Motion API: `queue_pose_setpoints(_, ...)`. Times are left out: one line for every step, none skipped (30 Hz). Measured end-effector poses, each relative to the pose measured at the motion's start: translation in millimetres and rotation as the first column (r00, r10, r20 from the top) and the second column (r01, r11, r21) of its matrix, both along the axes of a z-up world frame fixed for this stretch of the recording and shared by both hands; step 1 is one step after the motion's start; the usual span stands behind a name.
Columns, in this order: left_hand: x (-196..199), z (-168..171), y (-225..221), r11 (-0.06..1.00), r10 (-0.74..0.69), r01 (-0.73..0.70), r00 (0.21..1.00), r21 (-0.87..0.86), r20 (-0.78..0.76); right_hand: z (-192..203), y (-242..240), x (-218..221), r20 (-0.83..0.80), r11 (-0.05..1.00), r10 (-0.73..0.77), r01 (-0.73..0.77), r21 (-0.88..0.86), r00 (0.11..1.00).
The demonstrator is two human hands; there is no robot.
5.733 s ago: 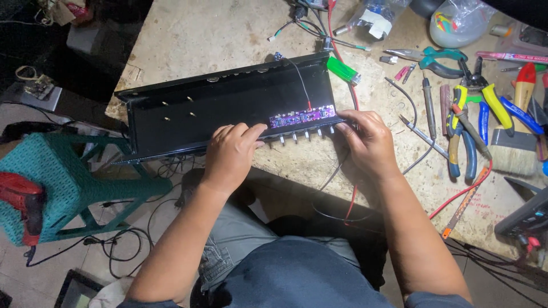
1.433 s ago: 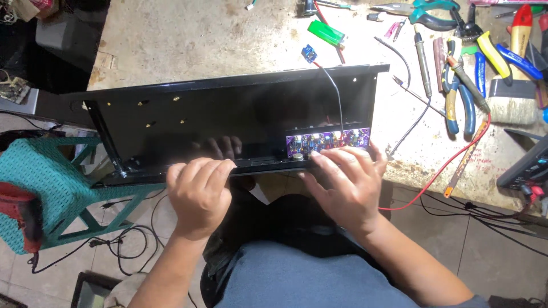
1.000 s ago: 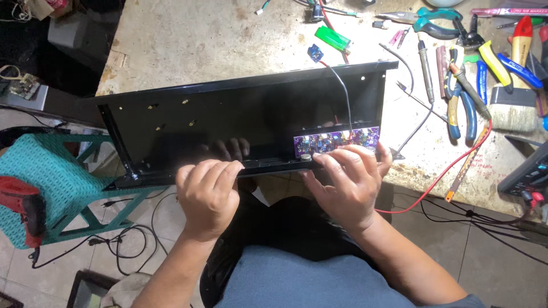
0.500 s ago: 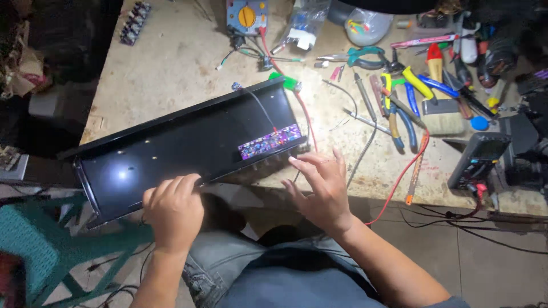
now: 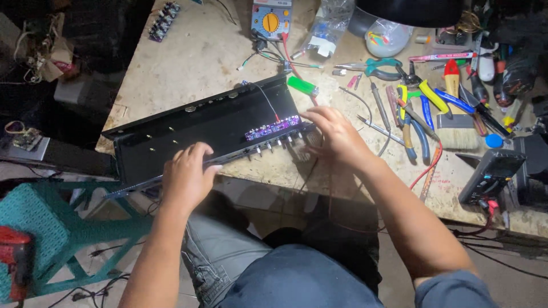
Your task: Testing a circuit board with a multimeter and installing it into a metal chassis
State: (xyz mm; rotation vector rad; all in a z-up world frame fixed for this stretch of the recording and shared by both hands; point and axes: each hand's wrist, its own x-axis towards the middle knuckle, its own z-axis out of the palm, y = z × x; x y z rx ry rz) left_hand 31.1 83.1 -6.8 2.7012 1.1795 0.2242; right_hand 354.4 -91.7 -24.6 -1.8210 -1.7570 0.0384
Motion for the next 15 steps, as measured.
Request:
queue_pose_setpoints(7,4,0,0.995,0.012,-0.017,0.999,-0.099,-0.053,0,10,7,0.009,0.996,0.057,-0.056,-0.068,0.998)
queue_pose_setpoints(20,8,-4,0.995,0.020,-0.025,0.999,-0.101,-0.050,6,14,10,0.012,0.995,0.066,-0.065,-0.070,0.998)
queue_pose_setpoints(34,11,-9,0.993,-0.023,0.022,1.000,-0.113,-0.009,12,17,12,-0.034,0.987,0.074,-0.078,-0.143,0.997)
queue_pose_setpoints(48,15,-13,0.990,-0.066,0.070,0.997,-0.122,0.033,18,21,14,-0.080,0.972,0.079,-0.094,-0.213,0.994)
queue_pose_setpoints(57,5,-14,0.991,-0.057,0.061,0.998,-0.122,0.036,19,23,13,-0.077,0.971,0.087,-0.102,-0.214,0.993)
queue_pose_setpoints(67,-4,-14,0.985,-0.073,0.079,0.996,-0.151,0.042,21,26,12,-0.071,0.958,0.062,-0.079,-0.276,0.996)
queue_pose_setpoints(78,-13,-13,0.979,-0.089,0.097,0.995,-0.180,0.048,22,29,12,-0.063,0.940,0.036,-0.055,-0.336,0.997)
queue_pose_setpoints(83,-14,-14,0.979,-0.086,0.093,0.995,-0.182,0.048,25,29,10,-0.063,0.939,0.039,-0.058,-0.338,0.997)
queue_pose_setpoints(87,-15,-15,0.977,-0.091,0.097,0.995,-0.189,0.040,27,30,8,-0.079,0.941,0.034,-0.058,-0.334,0.996)
queue_pose_setpoints(92,-16,-16,0.975,-0.098,0.102,0.995,-0.198,0.031,28,29,6,-0.097,0.942,0.027,-0.058,-0.331,0.995)
queue_pose_setpoints(96,-16,-14,0.974,-0.096,0.101,0.995,-0.201,0.030,24,30,8,-0.098,0.941,0.028,-0.060,-0.334,0.995)
queue_pose_setpoints(100,-15,-13,0.974,-0.111,0.116,0.993,-0.197,0.035,19,30,9,-0.091,0.942,0.038,-0.065,-0.328,0.995)
queue_pose_setpoints(104,-15,-12,0.973,-0.126,0.132,0.991,-0.192,0.039,15,29,10,-0.083,0.944,0.047,-0.071,-0.322,0.995)
queue_pose_setpoints(106,-16,-10,0.973,-0.125,0.130,0.991,-0.191,0.038,13,29,11,-0.084,0.944,0.048,-0.073,-0.320,0.995)
queue_pose_setpoints(107,-16,-9,0.973,-0.143,0.152,0.988,-0.175,0.059,11,29,11,-0.084,0.942,0.051,-0.076,-0.326,0.995)
